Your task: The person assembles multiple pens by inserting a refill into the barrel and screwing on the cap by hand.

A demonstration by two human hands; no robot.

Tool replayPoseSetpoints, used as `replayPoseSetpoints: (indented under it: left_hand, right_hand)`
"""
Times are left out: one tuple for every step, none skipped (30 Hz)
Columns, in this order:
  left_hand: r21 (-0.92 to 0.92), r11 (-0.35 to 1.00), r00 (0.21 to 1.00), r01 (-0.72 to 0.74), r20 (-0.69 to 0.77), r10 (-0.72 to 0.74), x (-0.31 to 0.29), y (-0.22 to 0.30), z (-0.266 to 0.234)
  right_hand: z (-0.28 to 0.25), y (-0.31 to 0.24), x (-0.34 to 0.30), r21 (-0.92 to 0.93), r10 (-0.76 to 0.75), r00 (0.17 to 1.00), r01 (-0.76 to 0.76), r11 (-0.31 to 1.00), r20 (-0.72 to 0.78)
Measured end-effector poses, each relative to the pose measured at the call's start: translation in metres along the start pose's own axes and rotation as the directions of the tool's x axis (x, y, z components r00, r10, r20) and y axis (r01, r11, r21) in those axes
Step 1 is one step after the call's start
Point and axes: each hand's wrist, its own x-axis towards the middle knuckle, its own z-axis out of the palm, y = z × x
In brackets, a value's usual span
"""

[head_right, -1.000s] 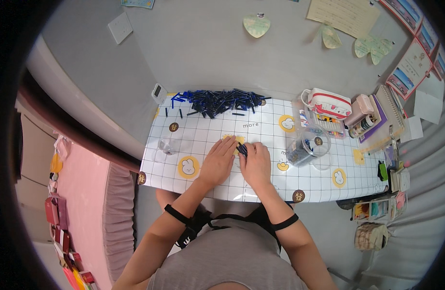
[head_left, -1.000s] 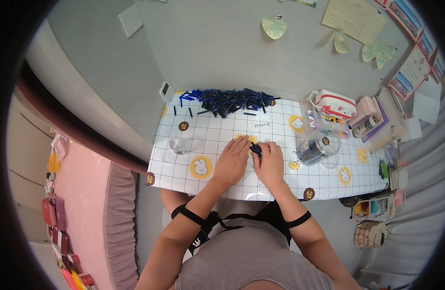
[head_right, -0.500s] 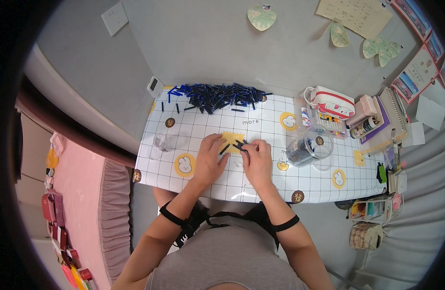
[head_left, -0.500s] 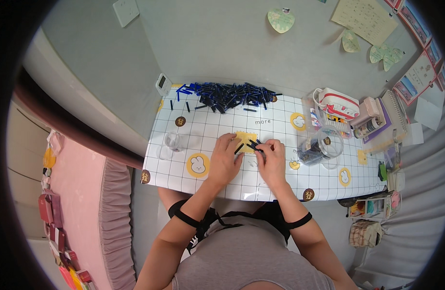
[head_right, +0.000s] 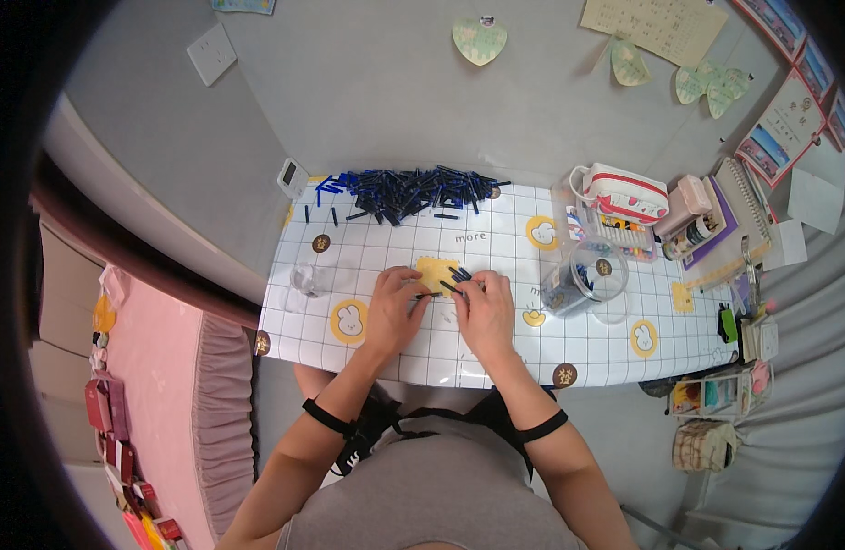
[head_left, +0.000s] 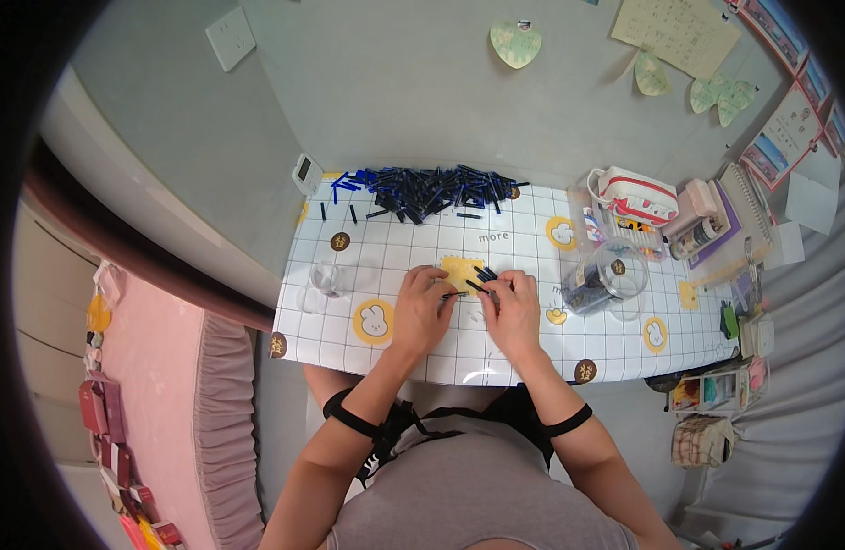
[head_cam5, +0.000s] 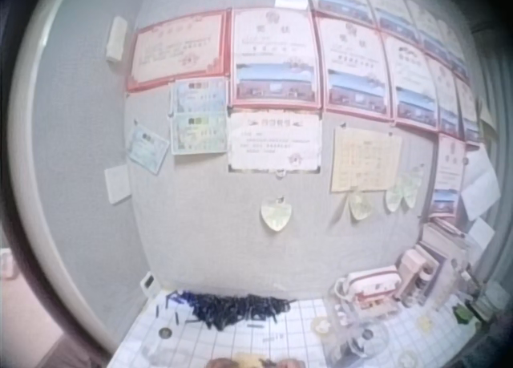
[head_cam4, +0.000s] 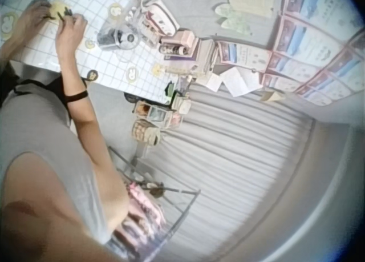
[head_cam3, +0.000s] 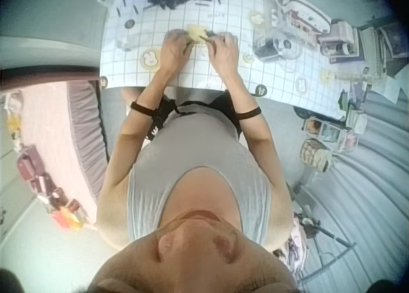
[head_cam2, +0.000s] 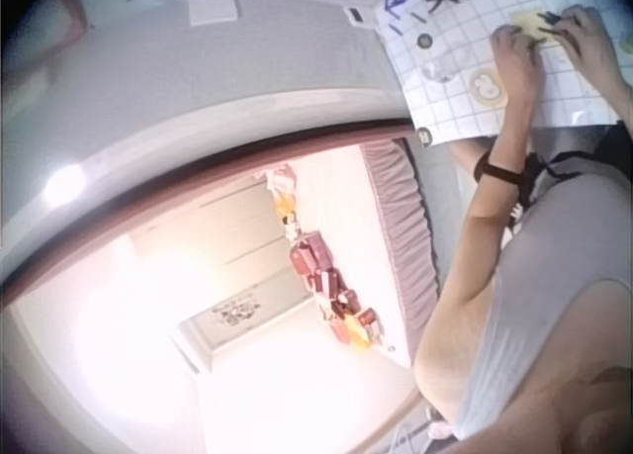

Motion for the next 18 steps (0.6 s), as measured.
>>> replayPoseSetpoints:
  left_hand:
    - [-0.021,0.999,0.999,-0.036,0.03,0.037,0.0005,-0.0001,-0.0007]
    - [-0.042,0.996,0.995,-0.072,0.059,0.075,0.001,0.0001,-0.0015]
    - [-0.042,0.996,0.995,-0.077,0.057,0.08,0.0012,0.0001,-0.0022]
    - [-0.022,0.994,0.992,-0.11,0.063,0.112,0.0011,-0.0003,-0.0028]
    - [-0.003,0.99,0.987,-0.144,0.069,0.143,0.0007,-0.0002,-0.0029]
    - [-0.002,0.989,0.987,-0.148,0.066,0.148,0.0,0.0005,-0.0026]
    - [-0.004,0.996,0.996,-0.084,0.041,0.084,-0.0003,0.002,-0.003]
    - [-0.008,1.0,1.0,-0.019,0.016,0.019,-0.0004,0.0034,-0.0032]
    - [-0.006,1.0,1.0,-0.022,0.013,0.023,-0.0009,0.0037,-0.0026]
    - [0.004,1.0,1.0,0.022,-0.011,-0.022,-0.0014,0.0039,-0.0022]
    - [0.012,0.998,0.997,0.067,-0.035,-0.066,-0.0018,0.0038,-0.0016]
    - [0.014,0.998,0.997,0.064,-0.038,-0.064,-0.0022,0.0038,-0.0008]
    - [0.049,0.997,0.997,0.061,-0.058,-0.058,-0.0011,0.006,0.0]
    - [0.084,0.995,0.996,0.058,-0.077,-0.051,0.0002,0.0079,0.0003]
    - [0.083,0.995,0.996,0.054,-0.081,-0.047,0.0015,0.0077,0.0005]
    - [0.106,0.994,0.998,0.037,-0.058,-0.031,0.0005,0.0048,0.0005]
    - [0.128,0.992,0.999,0.02,-0.034,-0.016,-0.0005,0.0022,0.0008]
    - [0.131,0.991,0.999,0.02,-0.038,-0.015,-0.0019,0.0002,0.0014]
  right_hand:
    - [-0.0001,0.0,0.0001,-0.008,0.006,1.0,-0.006,1.0,-0.001]
    - [0.0003,0.0006,-0.0004,-0.009,0.004,1.0,-0.004,1.0,-0.006]
    - [0.001,0.0013,-0.0012,-0.002,-0.012,1.0,0.012,1.0,0.003]
    - [0.0012,0.0011,-0.0013,0.005,-0.029,1.0,0.029,1.0,0.011]
    - [0.0012,0.0009,-0.0014,0.013,-0.047,0.999,0.047,0.999,0.001]
    - [0.0007,0.0007,-0.002,0.012,-0.05,0.999,0.05,0.999,-0.004]
    - [0.0,-0.0006,-0.0022,0.024,-0.065,0.998,0.065,0.998,0.012]
    - [-0.0009,-0.0019,-0.0025,0.037,-0.081,0.996,0.08,0.996,0.027]
    - [-0.0023,-0.0027,-0.0029,0.044,-0.107,0.993,0.105,0.993,0.043]
    - [-0.0041,-0.0046,-0.0029,0.045,-0.111,0.993,0.109,0.993,0.04]
    - [-0.0057,-0.0065,-0.0028,0.056,-0.121,0.991,0.118,0.991,0.049]
    - [-0.006,-0.0073,-0.0028,0.066,-0.131,0.99,0.127,0.99,0.058]
    - [-0.0052,-0.0055,-0.0027,0.065,-0.134,0.989,0.131,0.989,0.054]
    - [-0.003,-0.0028,-0.0025,0.047,-0.089,0.996,0.09,0.995,-0.022]
    - [-0.002,-0.0003,-0.0024,0.033,-0.045,0.994,0.048,0.998,-0.098]
    - [-0.0028,-0.0013,-0.0019,0.035,-0.048,0.994,0.052,0.998,-0.099]
    - [-0.0041,-0.0025,-0.0014,0.043,-0.031,0.997,0.034,0.999,-0.076]
    - [-0.005,-0.0034,-0.0011,0.05,-0.013,0.998,0.016,0.999,-0.054]
